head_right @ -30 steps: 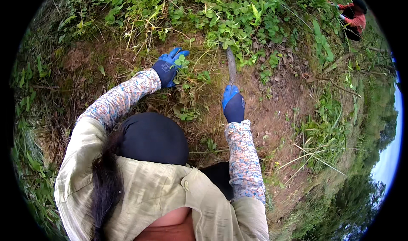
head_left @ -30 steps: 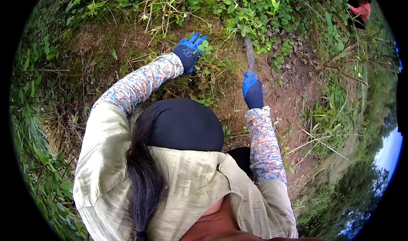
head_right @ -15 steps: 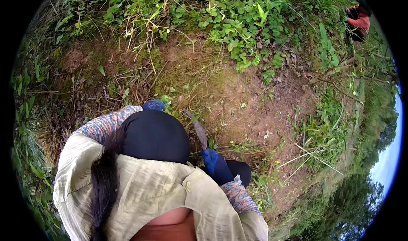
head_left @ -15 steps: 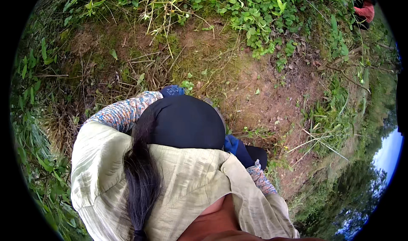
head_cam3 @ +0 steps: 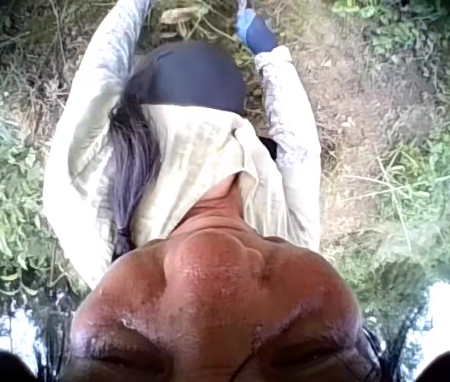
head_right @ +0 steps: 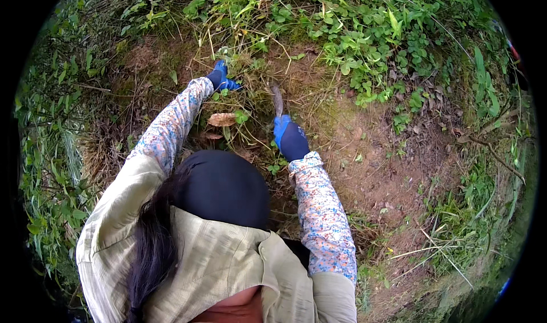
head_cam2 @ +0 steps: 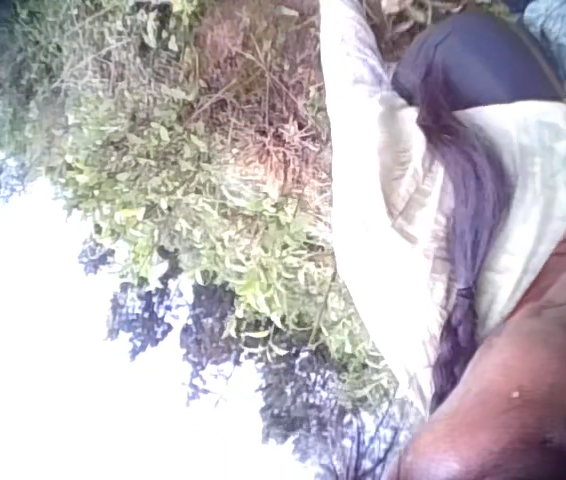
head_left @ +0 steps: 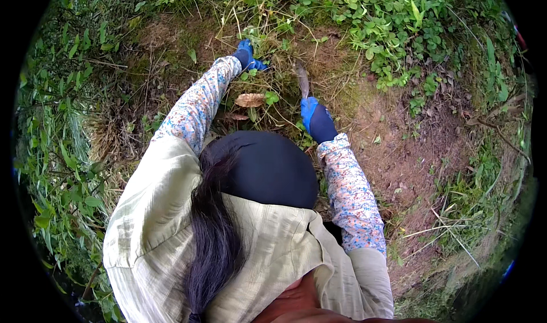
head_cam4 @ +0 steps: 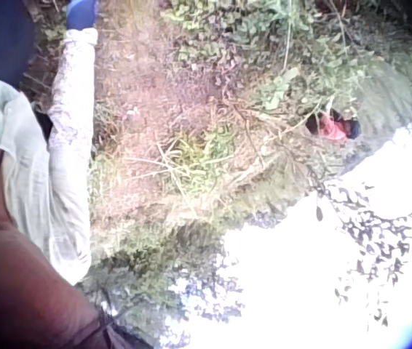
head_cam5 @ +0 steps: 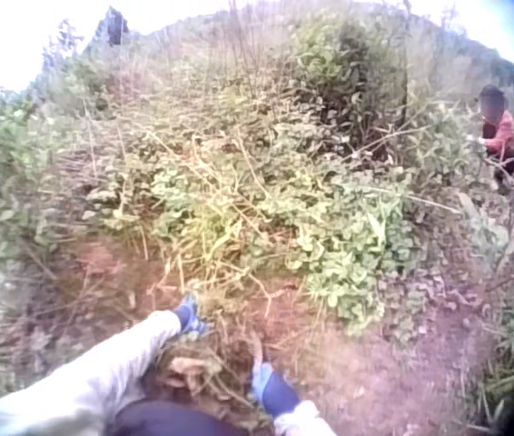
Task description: The person cuts grass and weeds with a sickle, pulling the vegetation together by hand and cutting the base to clear the ground.
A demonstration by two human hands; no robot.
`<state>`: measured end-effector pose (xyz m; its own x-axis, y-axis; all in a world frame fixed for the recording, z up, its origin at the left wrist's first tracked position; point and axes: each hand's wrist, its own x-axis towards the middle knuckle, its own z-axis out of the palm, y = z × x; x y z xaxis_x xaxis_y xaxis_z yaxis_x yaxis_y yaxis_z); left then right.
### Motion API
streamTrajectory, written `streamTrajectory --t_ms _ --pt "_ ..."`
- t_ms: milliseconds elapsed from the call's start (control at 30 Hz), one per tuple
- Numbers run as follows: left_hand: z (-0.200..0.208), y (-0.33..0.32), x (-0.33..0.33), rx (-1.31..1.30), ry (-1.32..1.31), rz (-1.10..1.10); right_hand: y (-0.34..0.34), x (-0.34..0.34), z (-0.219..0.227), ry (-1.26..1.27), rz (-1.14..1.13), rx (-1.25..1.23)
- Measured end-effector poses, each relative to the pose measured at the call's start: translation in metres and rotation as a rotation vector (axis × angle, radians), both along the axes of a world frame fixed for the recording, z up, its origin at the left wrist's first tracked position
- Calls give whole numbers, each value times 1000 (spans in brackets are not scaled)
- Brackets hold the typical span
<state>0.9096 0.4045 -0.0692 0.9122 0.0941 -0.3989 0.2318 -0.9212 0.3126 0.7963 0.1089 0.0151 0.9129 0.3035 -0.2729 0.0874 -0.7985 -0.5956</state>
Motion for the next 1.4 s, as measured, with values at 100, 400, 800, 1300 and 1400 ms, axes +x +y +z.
streamTrajectory --t_ms 100,400,800,1300,1400 --pt "37 -20 -11 -340 286 -196 -39 -35 23 17 -4 61" --pt "82 -109 -142 -575 564 -456 -169 -133 115 366 34 -7" --pt "95 -104 -124 -29 -212 -288 -124 -2 -5 -169 104 -22" --pt "93 -154 -227 -85 505 -787 -235 -222 82 152 392 50" --pt "128 -182 -259 -72 512 -755 -226 -213 92 68 290 -43"
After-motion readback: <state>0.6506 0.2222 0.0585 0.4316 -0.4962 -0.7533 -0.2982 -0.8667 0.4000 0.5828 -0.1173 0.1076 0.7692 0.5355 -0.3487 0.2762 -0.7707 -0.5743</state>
